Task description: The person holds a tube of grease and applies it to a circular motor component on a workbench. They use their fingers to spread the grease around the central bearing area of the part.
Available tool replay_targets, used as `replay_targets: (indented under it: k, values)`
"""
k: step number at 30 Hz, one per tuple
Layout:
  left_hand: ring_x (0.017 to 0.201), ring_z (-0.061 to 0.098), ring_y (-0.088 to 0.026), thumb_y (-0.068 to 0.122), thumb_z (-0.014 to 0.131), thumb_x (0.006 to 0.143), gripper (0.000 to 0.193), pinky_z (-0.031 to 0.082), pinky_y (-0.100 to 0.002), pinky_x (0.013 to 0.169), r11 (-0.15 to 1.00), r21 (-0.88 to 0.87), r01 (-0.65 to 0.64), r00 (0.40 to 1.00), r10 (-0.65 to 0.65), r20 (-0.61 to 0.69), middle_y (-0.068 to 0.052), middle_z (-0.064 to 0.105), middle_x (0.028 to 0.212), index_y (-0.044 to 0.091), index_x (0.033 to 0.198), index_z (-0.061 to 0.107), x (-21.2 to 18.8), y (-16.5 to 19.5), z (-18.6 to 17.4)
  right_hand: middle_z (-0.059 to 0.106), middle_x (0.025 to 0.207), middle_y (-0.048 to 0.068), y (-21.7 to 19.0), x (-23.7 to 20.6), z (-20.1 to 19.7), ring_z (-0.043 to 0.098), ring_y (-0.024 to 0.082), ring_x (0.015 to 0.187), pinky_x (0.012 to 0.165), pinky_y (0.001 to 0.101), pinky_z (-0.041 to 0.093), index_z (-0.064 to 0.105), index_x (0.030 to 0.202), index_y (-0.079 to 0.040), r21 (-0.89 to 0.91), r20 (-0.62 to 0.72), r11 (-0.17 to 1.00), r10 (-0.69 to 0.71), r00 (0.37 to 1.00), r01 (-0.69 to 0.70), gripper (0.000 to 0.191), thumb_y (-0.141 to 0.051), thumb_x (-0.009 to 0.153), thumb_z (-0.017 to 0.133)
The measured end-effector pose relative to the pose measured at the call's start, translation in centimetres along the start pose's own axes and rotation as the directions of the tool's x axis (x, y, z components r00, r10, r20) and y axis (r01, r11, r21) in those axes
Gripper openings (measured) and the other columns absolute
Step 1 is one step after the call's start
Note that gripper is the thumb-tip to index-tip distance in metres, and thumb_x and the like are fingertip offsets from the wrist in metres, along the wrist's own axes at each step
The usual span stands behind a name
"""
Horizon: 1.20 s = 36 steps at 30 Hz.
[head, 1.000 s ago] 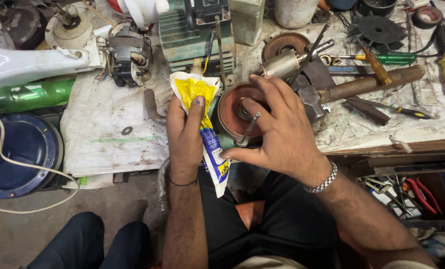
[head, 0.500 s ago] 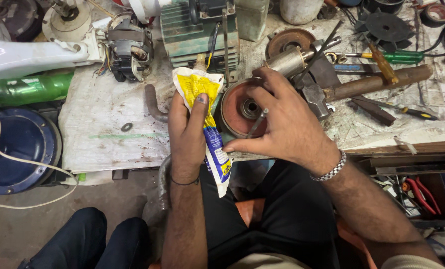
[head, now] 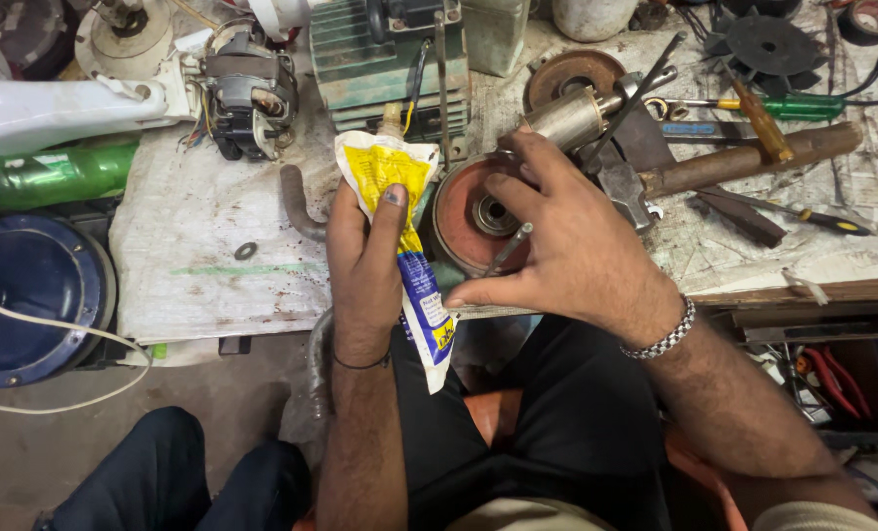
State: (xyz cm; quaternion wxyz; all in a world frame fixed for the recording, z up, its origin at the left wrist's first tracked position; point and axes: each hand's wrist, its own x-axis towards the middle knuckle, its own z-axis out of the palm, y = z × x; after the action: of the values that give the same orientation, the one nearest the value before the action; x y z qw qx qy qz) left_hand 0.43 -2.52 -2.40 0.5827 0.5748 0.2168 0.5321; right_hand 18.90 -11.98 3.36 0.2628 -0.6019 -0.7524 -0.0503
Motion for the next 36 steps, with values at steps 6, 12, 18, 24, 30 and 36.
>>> replay_targets:
  k: [6, 12, 18, 24, 30, 36]
  values:
    - [0.105, 0.058, -0.012, 0.010, 0.053, 0.110, 0.025, 0.048, -0.029, 0.094, 1.000, 0.025, -0.007, 1.000, 0.007, 0.004, -0.007, 0.065, 0.117, -0.004, 0.131, 0.057, -0.1, 0.2, 0.0, 0.046, 0.139, 0.043, 0.1, 0.4, -0.2, 0.055, 0.054, 0.127, 0.100, 0.0498, 0.052, 0.063, 0.119, 0.017, -0.040, 0.073, 0.999, -0.018, 0.997, 0.021, 0.120, -0.084, 0.057, 0.079]
    - [0.103, 0.058, -0.012, 0.010, 0.053, 0.110, 0.025, 0.048, -0.029, 0.093, 1.000, -0.003, -0.007, 1.000, 0.007, -0.003, -0.006, 0.065, 0.115, -0.004, 0.129, 0.058, 0.2, -0.1, 0.1, 0.037, 0.149, 0.041, 0.4, 0.3, -0.4, 0.054, 0.052, 0.127, 0.097, 0.0486, 0.053, 0.057, 0.126, 0.019, 0.004, 0.088, 1.000, 0.010, 0.996, -0.010, 0.125, -0.083, 0.058, 0.079]
    - [0.104, 0.059, -0.012, 0.010, 0.053, 0.109, 0.025, 0.049, -0.029, 0.093, 1.000, -0.003, -0.021, 1.000, 0.021, 0.008, -0.006, 0.066, 0.116, -0.004, 0.130, 0.057, 0.3, -0.4, -0.1, 0.035, 0.154, 0.034, 0.6, -0.3, -0.6, 0.058, 0.050, 0.128, 0.096, 0.0491, 0.055, 0.061, 0.131, 0.011, 0.034, 0.045, 0.997, -0.070, 0.996, 0.069, 0.118, -0.079, 0.059, 0.081]
    - [0.106, 0.059, -0.012, 0.010, 0.054, 0.110, 0.025, 0.049, -0.030, 0.094, 0.999, -0.003, -0.038, 0.999, 0.038, 0.010, -0.006, 0.065, 0.117, -0.004, 0.130, 0.057, 0.4, -0.4, -0.1, 0.029, 0.160, 0.033, 0.1, -0.9, -1.6, 0.062, 0.046, 0.122, 0.093, 0.0489, 0.057, 0.061, 0.130, 0.012, -0.020, 0.099, 1.000, -0.003, 0.995, 0.005, 0.117, -0.079, 0.060, 0.081]
    - [0.104, 0.060, -0.013, 0.011, 0.054, 0.110, 0.024, 0.049, -0.030, 0.094, 1.000, 0.004, -0.023, 1.000, 0.023, 0.012, -0.006, 0.066, 0.116, -0.004, 0.129, 0.058, 0.2, -0.4, -0.3, 0.026, 0.161, 0.033, 0.3, -0.7, -1.2, 0.062, 0.047, 0.124, 0.091, 0.0503, 0.058, 0.062, 0.134, 0.009, -0.055, 0.076, 0.997, -0.057, 0.995, 0.062, 0.119, -0.084, 0.061, 0.075]
    - [0.103, 0.059, -0.012, 0.010, 0.054, 0.109, 0.024, 0.049, -0.030, 0.092, 1.000, 0.013, -0.027, 1.000, 0.027, 0.002, -0.006, 0.066, 0.114, -0.004, 0.128, 0.059, 0.4, -0.6, -0.3, 0.024, 0.159, 0.035, 0.3, -0.6, -0.9, 0.055, 0.050, 0.127, 0.089, 0.0530, 0.057, 0.063, 0.137, 0.006, -0.067, 0.057, 0.996, -0.050, 0.997, 0.054, 0.121, -0.085, 0.058, 0.073]
